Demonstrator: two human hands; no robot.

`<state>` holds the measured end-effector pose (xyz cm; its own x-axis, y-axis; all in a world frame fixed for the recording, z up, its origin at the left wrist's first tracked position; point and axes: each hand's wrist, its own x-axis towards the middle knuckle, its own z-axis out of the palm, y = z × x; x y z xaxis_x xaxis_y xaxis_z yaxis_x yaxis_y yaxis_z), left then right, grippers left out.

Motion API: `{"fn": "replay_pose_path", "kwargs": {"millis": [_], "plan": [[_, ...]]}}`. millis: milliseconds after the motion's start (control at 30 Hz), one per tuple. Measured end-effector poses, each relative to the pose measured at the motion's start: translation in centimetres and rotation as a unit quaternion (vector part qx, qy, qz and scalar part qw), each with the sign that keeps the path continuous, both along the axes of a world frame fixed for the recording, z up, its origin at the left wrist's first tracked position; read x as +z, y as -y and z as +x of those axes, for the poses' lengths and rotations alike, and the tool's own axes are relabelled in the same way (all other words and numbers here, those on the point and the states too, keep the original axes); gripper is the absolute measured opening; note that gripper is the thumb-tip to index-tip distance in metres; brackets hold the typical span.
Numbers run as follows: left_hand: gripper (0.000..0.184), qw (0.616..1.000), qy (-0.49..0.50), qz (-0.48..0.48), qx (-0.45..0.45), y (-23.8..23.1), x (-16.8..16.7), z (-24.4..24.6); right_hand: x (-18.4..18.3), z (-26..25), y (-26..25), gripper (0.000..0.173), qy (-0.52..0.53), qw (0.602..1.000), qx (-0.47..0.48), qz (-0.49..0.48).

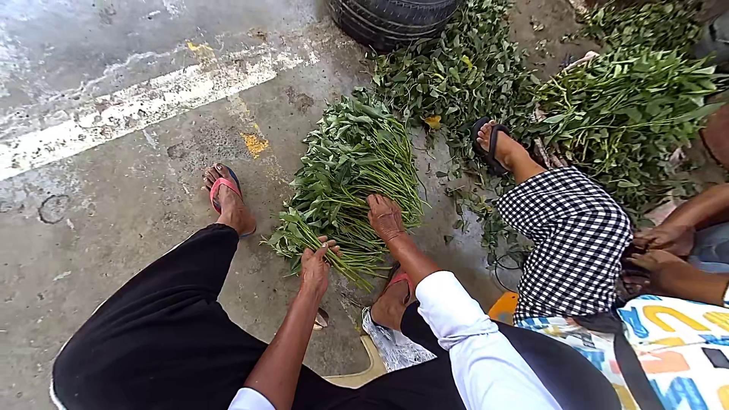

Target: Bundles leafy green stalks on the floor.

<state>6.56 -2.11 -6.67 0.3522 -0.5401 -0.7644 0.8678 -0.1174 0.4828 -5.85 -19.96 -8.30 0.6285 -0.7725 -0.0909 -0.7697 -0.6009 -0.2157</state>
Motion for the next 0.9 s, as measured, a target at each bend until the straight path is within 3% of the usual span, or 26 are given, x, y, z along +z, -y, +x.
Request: {"fn": "replay_pose_path", "kwargs": {"millis": [100,233,400,533,600,733,900], "plan": [[0.023,1.0,-0.009,-0.019,0.002,0.3,0.3,-0.3,2.2,0.3,-1.5,0.027,-0.012,0.996,-0.038,0.076],[0.028,0.999,-0.015,-0.034,-0.005,0.7,-0.1,-0.5,4.3,0.8,-5.5,0.029,0.059,0.972,-0.086,0.21],[0.028,0.997,0.014,-0.064,-0.037,0.3,-0.7,0.0,4.4,1.2,-10.8,0.033,0.125,0.938,-0.022,0.322],[0.025,0.997,0.018,-0.071,-0.004,0.2,-1.0,0.5,4.4,0.6,-8.2,0.034,0.164,0.89,0.037,0.424],[0.022,0.998,0.003,-0.066,0.022,0.4,-0.8,0.7,4.6,0.6,-5.0,0.034,0.17,0.902,0.01,0.396],[0.022,0.997,-0.047,-0.048,0.041,0.3,-0.9,0.2,3.1,1.2,1.8,0.026,0.098,0.978,-0.06,0.175],[0.019,0.998,-0.045,-0.027,0.043,0.2,-1.2,-0.1,0.4,1.9,5.4,0.03,-0.033,0.994,-0.068,0.084]]}}
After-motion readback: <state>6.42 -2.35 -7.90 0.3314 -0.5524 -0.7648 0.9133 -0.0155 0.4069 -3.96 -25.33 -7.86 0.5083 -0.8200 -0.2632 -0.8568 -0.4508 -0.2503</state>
